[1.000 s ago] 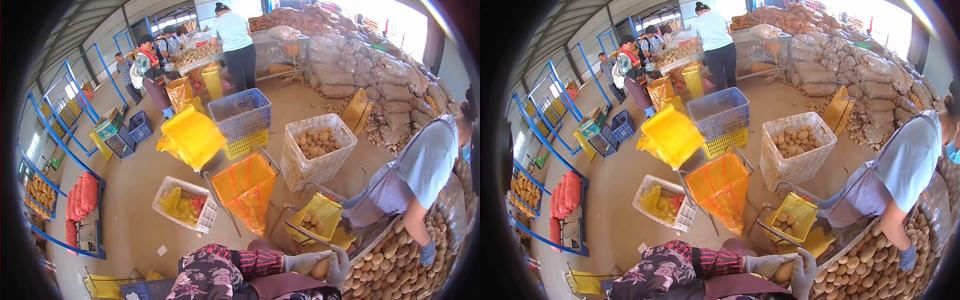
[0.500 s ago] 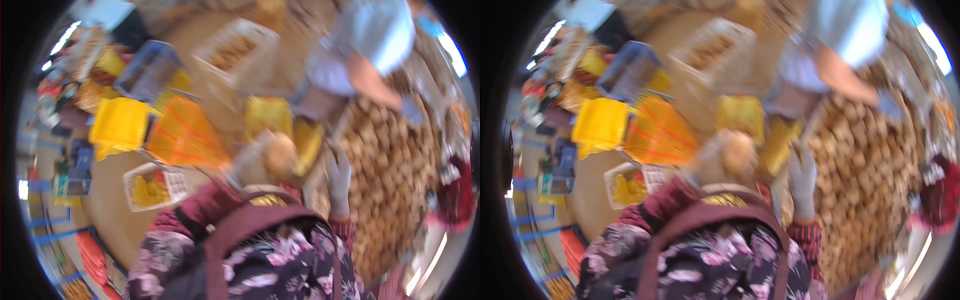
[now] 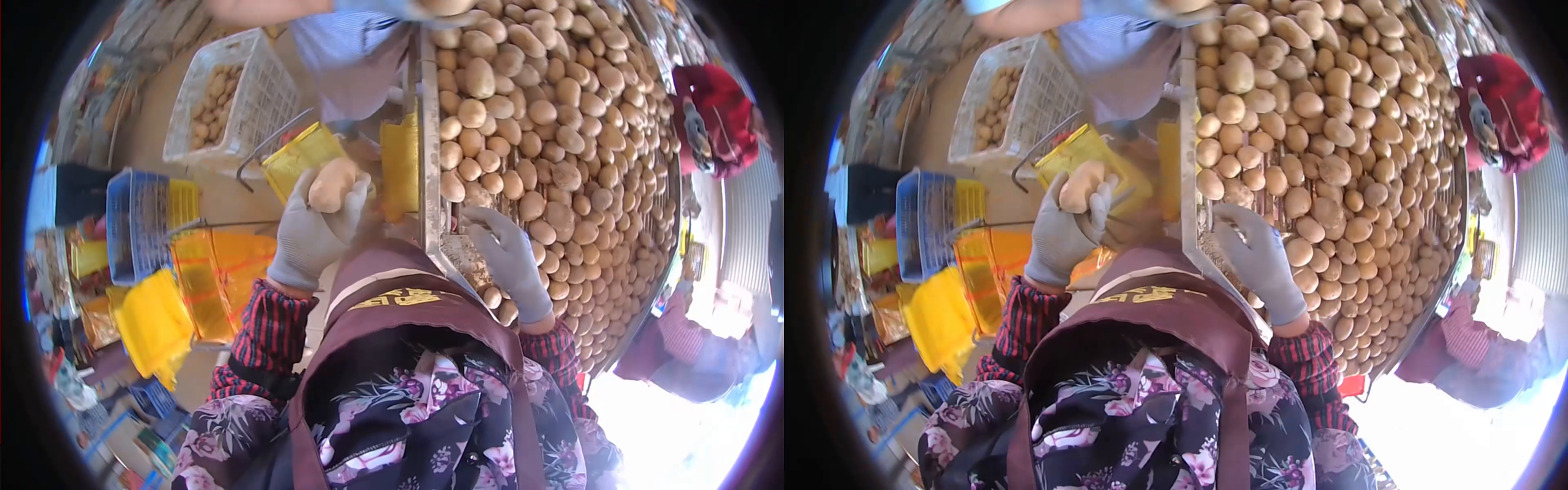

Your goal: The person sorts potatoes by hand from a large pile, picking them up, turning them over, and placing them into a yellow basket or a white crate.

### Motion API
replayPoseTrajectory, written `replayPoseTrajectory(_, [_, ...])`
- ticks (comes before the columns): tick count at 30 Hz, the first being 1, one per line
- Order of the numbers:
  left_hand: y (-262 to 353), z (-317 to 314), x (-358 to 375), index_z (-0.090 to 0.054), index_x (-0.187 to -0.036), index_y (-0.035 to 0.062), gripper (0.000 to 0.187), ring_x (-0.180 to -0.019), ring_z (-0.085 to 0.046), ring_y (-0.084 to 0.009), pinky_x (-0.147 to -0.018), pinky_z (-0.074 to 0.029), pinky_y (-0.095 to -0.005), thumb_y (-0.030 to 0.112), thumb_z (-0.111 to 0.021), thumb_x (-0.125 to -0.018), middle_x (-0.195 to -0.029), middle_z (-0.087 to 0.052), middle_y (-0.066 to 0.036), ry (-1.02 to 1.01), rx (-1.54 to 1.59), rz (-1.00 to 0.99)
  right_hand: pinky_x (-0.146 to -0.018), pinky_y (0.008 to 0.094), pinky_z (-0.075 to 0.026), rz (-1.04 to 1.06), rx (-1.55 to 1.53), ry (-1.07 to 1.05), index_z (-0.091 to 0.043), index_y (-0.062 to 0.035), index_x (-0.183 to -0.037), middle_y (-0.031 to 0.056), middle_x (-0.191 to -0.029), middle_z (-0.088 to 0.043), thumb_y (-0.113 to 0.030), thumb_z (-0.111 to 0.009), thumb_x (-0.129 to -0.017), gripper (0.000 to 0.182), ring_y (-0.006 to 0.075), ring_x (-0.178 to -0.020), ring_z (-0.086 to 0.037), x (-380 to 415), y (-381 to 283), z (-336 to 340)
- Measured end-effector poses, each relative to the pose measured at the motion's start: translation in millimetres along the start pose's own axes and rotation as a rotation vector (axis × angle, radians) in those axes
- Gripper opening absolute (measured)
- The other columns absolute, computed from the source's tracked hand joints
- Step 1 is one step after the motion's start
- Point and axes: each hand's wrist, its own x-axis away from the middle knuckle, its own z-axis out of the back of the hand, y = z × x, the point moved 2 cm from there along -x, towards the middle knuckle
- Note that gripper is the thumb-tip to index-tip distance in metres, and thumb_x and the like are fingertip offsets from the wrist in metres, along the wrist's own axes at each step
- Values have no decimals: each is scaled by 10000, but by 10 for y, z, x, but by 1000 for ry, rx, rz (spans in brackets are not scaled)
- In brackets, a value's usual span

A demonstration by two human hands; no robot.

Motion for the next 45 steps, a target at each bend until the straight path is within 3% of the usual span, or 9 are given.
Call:
replayPoseTrajectory(2, [112, 320, -147, -554, -1195, 30, 221, -1126, -612, -150, -903, -499, -271, 128, -589, -1001, -1196, -633, -81, -276, -765, -406, -897, 346, -513, 17, -20, 0, -658, 6, -1183, 181, -1091, -709, -170, -605, -938, 306, 241, -1014, -678, -41, -21, 0])
replayPoseTrajectory(3, [74, 311, -198, -571, -1118, 25, 177, -1065, -629, -137, -820, -507, -280, 52, -636, -956, -1190, -642, -78, 136, -1339, -642, -915, 360, -511, 30, -13, -21, -659, 4, -1183, 200, -1105, -703, -170, -603, -937, 306, 272, -1039, -681, -85, -22, -33])
replayPoseTrajectory(9, [297, 614, -376, -578, -1124, -26, 244, -1144, -614, -184, -847, -541, -321, 170, -619, -985, -1223, -625, -125, 355, -1568, -679, -914, 328, -511, -130, -38, -28, -647, 27, -1200, 156, -1118, -707, -169, -604, -943, 326, 221, -1027, -675, 7, 150, 33])
replayPoseTrajectory(10, [346, 692, -414, -578, -1124, -26, 244, -1144, -614, -184, -847, -541, -321, 170, -619, -985, -1223, -625, -125, 321, -1560, -655, -904, 319, -515, -131, -66, -32, -645, 32, -1202, 148, -1112, -708, -172, -604, -944, 331, 210, -1011, -676, 46, 205, 56])
replayPoseTrajectory(12, [481, 976, -426, -571, -1170, -35, 372, -1187, -593, -241, -910, -551, -363, 300, -565, -1010, -1265, -594, -169, 431, 242, -380, -855, 313, -527, -114, -85, 15, -647, 24, -1204, 154, -1091, -706, -182, -608, -946, 332, 191, -973, -679, 39, 258, 93])
replayPoseTrajectory(18, [122, 694, -422, -577, -1206, -12, 379, -1155, -595, -243, -929, -538, -359, 316, -517, -1026, -1260, -591, -139, 623, -266, -181, -873, 370, -513, -134, -15, 95, -658, 1, -1160, 189, -1023, -698, -189, -620, -924, 305, 313, -958, -674, -101, 281, 234])
replayPoseTrajectory(19, [26, 577, -575, -573, -1248, -2, 356, -1122, -592, -216, -926, -510, -341, 277, -519, -1034, -1212, -602, -109, -117, -115, 181, -913, 415, -495, -82, 26, 140, -651, -20, -1176, 184, -1062, -683, -173, -629, -903, 314, 348, -1015, -648, -143, 395, 303])
replayPoseTrajectory(26, [-250, -518, -1945, -546, -1310, -16, 384, -1144, -572, -252, -1001, -446, -367, 169, -612, -980, -1223, -604, -148, -63, -1927, -830, -1050, 497, -399, 156, 697, 707, -566, -48, -1314, 190, -1349, -552, -190, -667, -860, 487, 383, -1259, -500, -802, 650, 1231])
replayPoseTrajectory(45, [-1702, -1113, -3735, -483, -1378, 14, 524, -1274, -489, -387, -1074, -401, -458, 167, -599, -891, -1367, -478, -258, -403, -2096, -619, -924, 433, -518, -21, 275, 600, -597, -83, -1231, 187, -1230, -586, -250, -729, -778, 500, 331, -1089, -612, -2055, 1091, 2463])
